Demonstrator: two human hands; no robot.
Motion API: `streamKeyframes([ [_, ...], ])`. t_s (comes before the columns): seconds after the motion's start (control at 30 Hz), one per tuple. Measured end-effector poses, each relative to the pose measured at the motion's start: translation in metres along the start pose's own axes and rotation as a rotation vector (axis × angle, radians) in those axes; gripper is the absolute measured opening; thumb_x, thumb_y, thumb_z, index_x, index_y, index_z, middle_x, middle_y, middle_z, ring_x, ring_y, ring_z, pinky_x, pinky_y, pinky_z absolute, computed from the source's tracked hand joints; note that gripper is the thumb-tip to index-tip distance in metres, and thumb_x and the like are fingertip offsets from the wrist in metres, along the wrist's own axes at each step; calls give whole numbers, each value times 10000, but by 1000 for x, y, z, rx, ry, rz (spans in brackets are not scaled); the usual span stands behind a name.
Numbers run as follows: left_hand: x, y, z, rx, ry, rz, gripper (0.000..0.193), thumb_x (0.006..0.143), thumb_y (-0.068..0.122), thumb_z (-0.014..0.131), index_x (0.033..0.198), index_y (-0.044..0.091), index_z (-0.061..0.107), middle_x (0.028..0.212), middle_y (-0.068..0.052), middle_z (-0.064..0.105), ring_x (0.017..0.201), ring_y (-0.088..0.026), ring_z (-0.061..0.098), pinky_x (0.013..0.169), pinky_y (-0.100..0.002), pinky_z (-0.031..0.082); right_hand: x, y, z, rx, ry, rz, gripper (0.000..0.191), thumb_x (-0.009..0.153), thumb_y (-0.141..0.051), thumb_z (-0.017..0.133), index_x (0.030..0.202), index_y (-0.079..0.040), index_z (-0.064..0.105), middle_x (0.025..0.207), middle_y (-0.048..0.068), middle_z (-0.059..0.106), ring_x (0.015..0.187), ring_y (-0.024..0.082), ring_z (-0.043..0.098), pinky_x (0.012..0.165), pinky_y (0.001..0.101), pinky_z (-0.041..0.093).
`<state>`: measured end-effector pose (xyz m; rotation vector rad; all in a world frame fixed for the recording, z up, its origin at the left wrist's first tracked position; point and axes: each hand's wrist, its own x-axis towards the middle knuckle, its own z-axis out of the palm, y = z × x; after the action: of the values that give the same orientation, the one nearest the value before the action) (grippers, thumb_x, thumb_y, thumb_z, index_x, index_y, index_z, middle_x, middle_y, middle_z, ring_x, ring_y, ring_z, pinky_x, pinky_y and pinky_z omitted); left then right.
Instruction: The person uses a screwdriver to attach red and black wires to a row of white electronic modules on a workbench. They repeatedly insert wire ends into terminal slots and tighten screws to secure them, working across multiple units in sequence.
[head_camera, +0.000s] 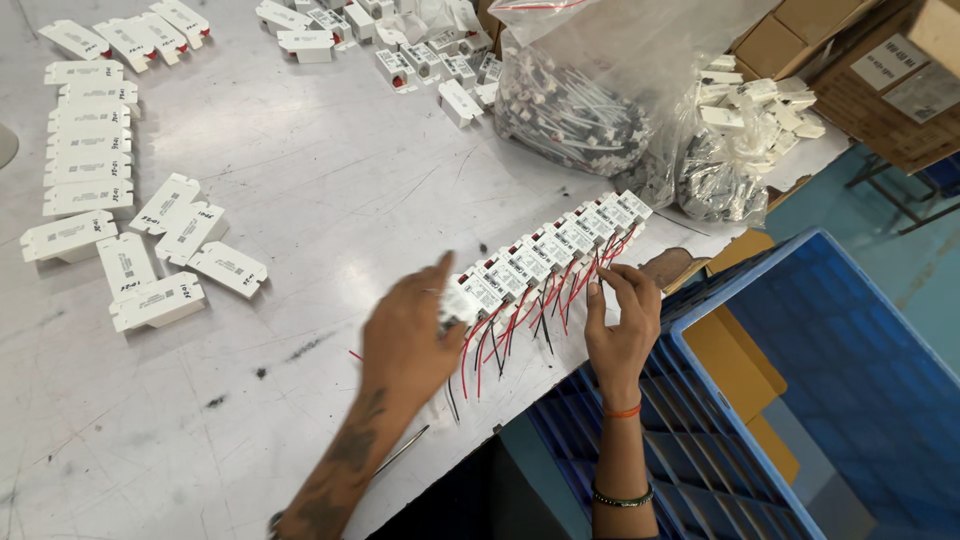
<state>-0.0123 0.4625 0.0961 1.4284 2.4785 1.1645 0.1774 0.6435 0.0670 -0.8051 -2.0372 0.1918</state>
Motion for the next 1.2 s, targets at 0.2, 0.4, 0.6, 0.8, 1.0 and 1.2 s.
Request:
streamKeyframes([
  [0.2,7,5,35,-14,-144,9,778,833,198,717,1546,74,432,1386,-135,605,1347,-292,513,1201,-457,329,-4,8,-10,-34,-6,-53,174,965,-81,741,1135,-47,750,1220,148,675,1181,327,628,1034,429,497],
  [0.4,-6,-80,1,112,145,70,696,877,379,717,1466,69,513,1518,-158,508,1453,-330,404,1219,-511,252,-16,-10,-8,29,-13,-68,108,1009,-69,747,1113,-37,744,1186,141,684,1117,300,650,970,381,511],
  [0.6,-6,-199,-104,590,193,-243,833,915,625,608,1478,28,462,1603,-218,348,1509,-358,256,1216,-536,182,-47,-81,15,264,-83,-154,184,903,-17,723,1078,-72,733,1174,105,710,1106,270,701,982,353,555],
  [0.8,-26,-240,-156,569,171,-401,797,977,556,493,1552,27,333,1645,-161,248,1522,-309,210,1193,-560,179,-101,-199,33,499,-350,-409,306,727,24,753,1008,-97,769,1091,115,726,996,267,736,819,348,604],
  [1.0,-88,-248,-150,491,103,-388,767,981,478,471,1581,32,296,1665,-153,236,1534,-295,198,1203,-489,202,-111,-277,36,641,-566,-596,277,787,3,767,1057,-53,742,1089,129,720,942,285,726,749,360,589],
  [1.2,-163,-241,-167,-59,359,-230,609,951,321,635,1498,83,514,1588,-178,460,1467,-318,427,1170,-436,381,-108,-309,60,523,-856,-538,337,887,-139,752,1206,-43,698,1239,144,661,1032,306,660,816,380,556],
])
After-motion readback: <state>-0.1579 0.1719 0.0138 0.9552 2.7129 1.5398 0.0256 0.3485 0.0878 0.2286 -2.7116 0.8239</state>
